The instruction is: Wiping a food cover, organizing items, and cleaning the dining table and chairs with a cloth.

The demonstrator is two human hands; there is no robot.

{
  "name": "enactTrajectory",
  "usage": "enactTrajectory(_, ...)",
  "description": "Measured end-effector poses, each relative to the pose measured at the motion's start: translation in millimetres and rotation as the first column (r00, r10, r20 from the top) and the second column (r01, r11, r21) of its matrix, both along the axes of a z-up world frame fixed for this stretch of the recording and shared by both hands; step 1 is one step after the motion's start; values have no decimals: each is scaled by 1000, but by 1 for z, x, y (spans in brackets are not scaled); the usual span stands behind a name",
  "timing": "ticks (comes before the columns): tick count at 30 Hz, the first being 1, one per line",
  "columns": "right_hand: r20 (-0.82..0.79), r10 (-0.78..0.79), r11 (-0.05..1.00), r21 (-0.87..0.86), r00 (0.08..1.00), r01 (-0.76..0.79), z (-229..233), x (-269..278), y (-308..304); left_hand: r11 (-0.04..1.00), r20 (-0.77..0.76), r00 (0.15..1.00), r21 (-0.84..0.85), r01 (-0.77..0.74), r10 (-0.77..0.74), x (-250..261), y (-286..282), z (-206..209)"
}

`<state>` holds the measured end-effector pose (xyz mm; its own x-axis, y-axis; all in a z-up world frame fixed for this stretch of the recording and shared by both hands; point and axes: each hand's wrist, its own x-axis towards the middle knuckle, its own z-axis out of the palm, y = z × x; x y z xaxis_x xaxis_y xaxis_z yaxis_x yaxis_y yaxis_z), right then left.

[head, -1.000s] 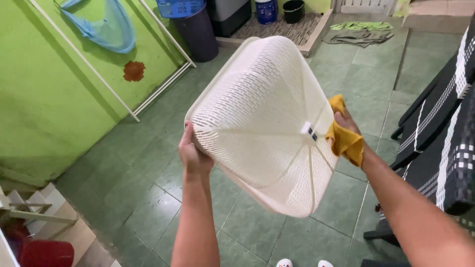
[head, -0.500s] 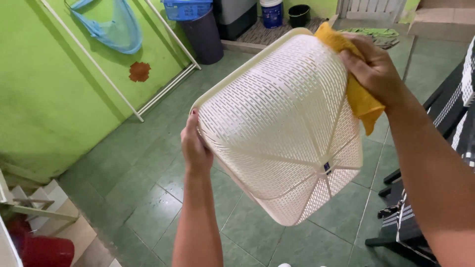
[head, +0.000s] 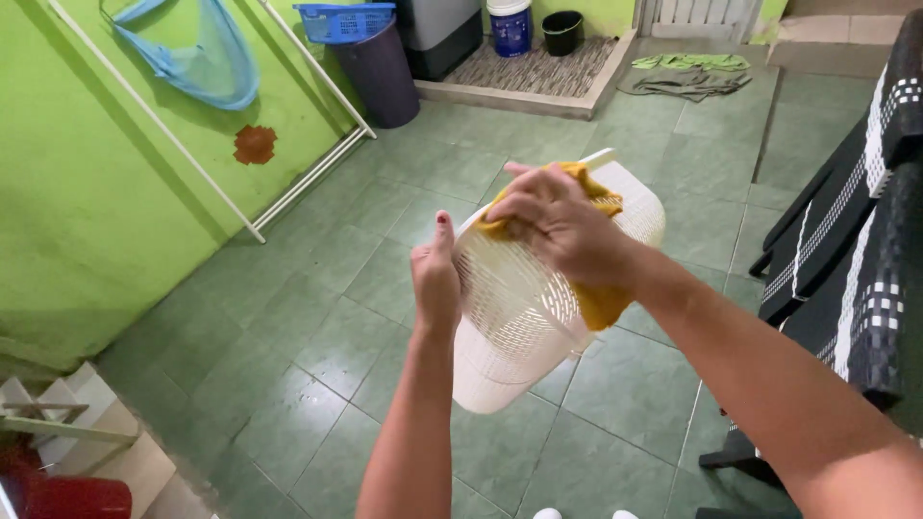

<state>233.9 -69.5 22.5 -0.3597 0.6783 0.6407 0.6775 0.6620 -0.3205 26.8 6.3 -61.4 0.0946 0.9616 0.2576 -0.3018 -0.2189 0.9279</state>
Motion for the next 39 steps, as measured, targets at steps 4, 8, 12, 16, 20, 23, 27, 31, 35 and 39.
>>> enactTrajectory(4,-50,-129,992,-6,990,129,-28,93,32,999,193,980,-21,42,-37,-28,-8,12)
enactTrajectory(8,-573,-57,897,-388,817,-210,-83,177,56,984,318,932,19,176,-173,-55,-13,24)
enactTrajectory(12,-743,-165,907,-373,649,-196,-93,183,51,981,584,791,54,188,-184,-76,16,-5)
enactTrajectory(16,-809,-118,964,-232,576,-129,-88,158,27,823,-97,864,373,-428,494,-89,51,-36)
enactTrajectory(20,-729,-23,1000,-18,684,14,-55,114,-5,804,-14,1000,-595,-30,27,-75,3,36)
enactTrajectory(23,-337,-7,950,293,941,112,-31,73,-34,572,98,993,-811,121,-70,-56,-4,25)
enactTrajectory(27,182,33,869,481,983,-118,-45,45,-58,601,561,787,-545,585,-257,-54,91,-164)
enactTrajectory(31,136,23,914,399,990,-76,-64,73,-64,875,408,913,-447,186,14,-25,42,-111)
enactTrajectory(35,-360,-194,930,228,913,287,-53,103,-52,867,343,911,-498,-30,229,-11,-12,-23)
enactTrajectory(39,-622,23,917,324,783,231,-24,98,-3,941,231,944,-298,-160,234,5,-2,-69)
